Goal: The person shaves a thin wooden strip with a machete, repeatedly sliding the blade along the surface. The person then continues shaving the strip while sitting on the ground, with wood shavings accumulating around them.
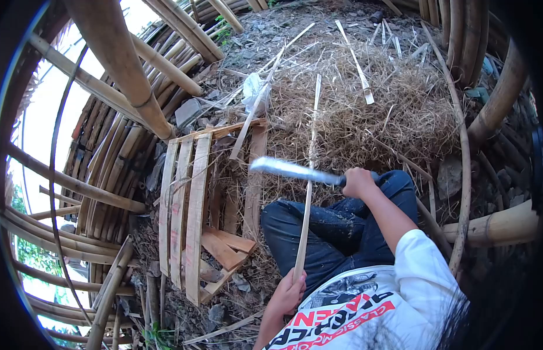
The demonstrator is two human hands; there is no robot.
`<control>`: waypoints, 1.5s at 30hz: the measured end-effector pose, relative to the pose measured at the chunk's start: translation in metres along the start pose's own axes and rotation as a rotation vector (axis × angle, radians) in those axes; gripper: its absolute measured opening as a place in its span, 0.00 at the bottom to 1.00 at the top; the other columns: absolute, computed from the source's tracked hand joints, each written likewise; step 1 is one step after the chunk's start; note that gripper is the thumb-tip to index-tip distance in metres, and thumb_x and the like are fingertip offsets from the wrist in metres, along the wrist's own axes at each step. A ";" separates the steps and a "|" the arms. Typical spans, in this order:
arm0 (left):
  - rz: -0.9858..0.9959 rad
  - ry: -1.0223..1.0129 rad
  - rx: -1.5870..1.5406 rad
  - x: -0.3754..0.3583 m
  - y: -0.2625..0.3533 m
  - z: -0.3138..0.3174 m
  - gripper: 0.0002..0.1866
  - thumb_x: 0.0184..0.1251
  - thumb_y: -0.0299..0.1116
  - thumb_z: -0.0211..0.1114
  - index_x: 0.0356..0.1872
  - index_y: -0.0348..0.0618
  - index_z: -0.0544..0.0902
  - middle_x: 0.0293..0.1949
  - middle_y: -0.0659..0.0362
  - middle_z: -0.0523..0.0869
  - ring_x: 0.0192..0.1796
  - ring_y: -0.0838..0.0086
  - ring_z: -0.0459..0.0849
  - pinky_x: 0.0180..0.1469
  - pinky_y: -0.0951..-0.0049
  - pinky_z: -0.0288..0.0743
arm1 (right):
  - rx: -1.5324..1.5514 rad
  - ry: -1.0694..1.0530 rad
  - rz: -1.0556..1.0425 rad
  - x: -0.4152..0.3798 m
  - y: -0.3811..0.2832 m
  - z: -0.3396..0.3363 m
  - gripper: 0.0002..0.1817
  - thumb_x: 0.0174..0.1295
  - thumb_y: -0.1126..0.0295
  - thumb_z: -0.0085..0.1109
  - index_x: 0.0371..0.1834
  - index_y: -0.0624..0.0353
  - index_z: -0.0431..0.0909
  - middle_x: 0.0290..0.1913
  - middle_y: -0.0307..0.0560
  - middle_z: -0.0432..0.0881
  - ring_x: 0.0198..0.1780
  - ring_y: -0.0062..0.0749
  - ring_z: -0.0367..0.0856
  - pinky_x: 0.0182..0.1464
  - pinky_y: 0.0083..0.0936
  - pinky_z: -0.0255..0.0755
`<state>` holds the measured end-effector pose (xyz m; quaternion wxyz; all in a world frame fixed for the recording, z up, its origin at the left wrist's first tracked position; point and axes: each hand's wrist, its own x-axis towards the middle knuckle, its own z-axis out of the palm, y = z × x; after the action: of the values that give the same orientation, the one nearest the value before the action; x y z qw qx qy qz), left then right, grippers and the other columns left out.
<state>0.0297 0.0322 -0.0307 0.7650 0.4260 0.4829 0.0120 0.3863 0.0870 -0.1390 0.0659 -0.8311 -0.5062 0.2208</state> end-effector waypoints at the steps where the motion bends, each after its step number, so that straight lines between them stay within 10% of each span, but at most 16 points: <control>1: -0.015 -0.025 -0.036 0.000 0.000 -0.001 0.04 0.78 0.33 0.51 0.45 0.45 0.70 0.24 0.69 0.68 0.22 0.87 0.63 0.21 0.83 0.58 | 0.076 0.076 0.189 0.004 0.001 0.000 0.16 0.45 0.64 0.63 0.37 0.59 0.85 0.39 0.57 0.87 0.46 0.50 0.86 0.52 0.40 0.79; 10: 0.044 -0.126 0.022 0.010 0.003 -0.003 0.03 0.77 0.31 0.52 0.42 0.45 0.68 0.22 0.68 0.68 0.19 0.86 0.63 0.17 0.82 0.58 | 0.334 0.065 0.207 -0.062 -0.064 0.024 0.18 0.50 0.62 0.64 0.37 0.68 0.82 0.37 0.67 0.84 0.43 0.57 0.85 0.49 0.45 0.79; 19: 0.021 -0.053 0.065 0.013 0.020 -0.013 0.08 0.74 0.34 0.59 0.44 0.47 0.69 0.19 0.71 0.65 0.15 0.87 0.59 0.15 0.83 0.54 | 0.263 -0.074 -0.339 -0.125 -0.089 0.030 0.17 0.48 0.59 0.67 0.34 0.61 0.77 0.30 0.58 0.85 0.35 0.54 0.86 0.41 0.45 0.80; 27: 0.074 -0.584 -0.681 0.005 -0.010 -0.027 0.36 0.69 0.33 0.64 0.74 0.46 0.56 0.26 0.66 0.70 0.21 0.87 0.65 0.23 0.83 0.65 | 0.350 0.150 -0.320 -0.108 -0.043 0.001 0.17 0.46 0.58 0.68 0.35 0.56 0.80 0.29 0.57 0.84 0.34 0.53 0.85 0.40 0.44 0.79; 37: -0.020 -0.088 -0.015 0.000 0.011 0.018 0.23 0.68 0.26 0.64 0.61 0.50 0.67 0.20 0.71 0.66 0.15 0.89 0.60 0.16 0.84 0.52 | 0.761 0.020 -0.120 -0.141 -0.030 0.029 0.25 0.47 0.53 0.68 0.37 0.68 0.83 0.31 0.66 0.84 0.38 0.56 0.86 0.44 0.42 0.80; 45: 0.090 0.038 0.225 -0.015 0.017 0.017 0.22 0.67 0.30 0.67 0.57 0.45 0.68 0.18 0.73 0.69 0.16 0.88 0.65 0.16 0.83 0.56 | 0.438 -0.027 -0.269 -0.135 -0.022 0.003 0.15 0.51 0.57 0.66 0.30 0.59 0.84 0.30 0.59 0.85 0.39 0.52 0.86 0.44 0.41 0.80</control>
<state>0.0410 0.0256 -0.0054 0.7017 0.5302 0.4759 -0.0001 0.3143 -0.0208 -0.0940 0.2663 -0.7192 -0.5530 0.3256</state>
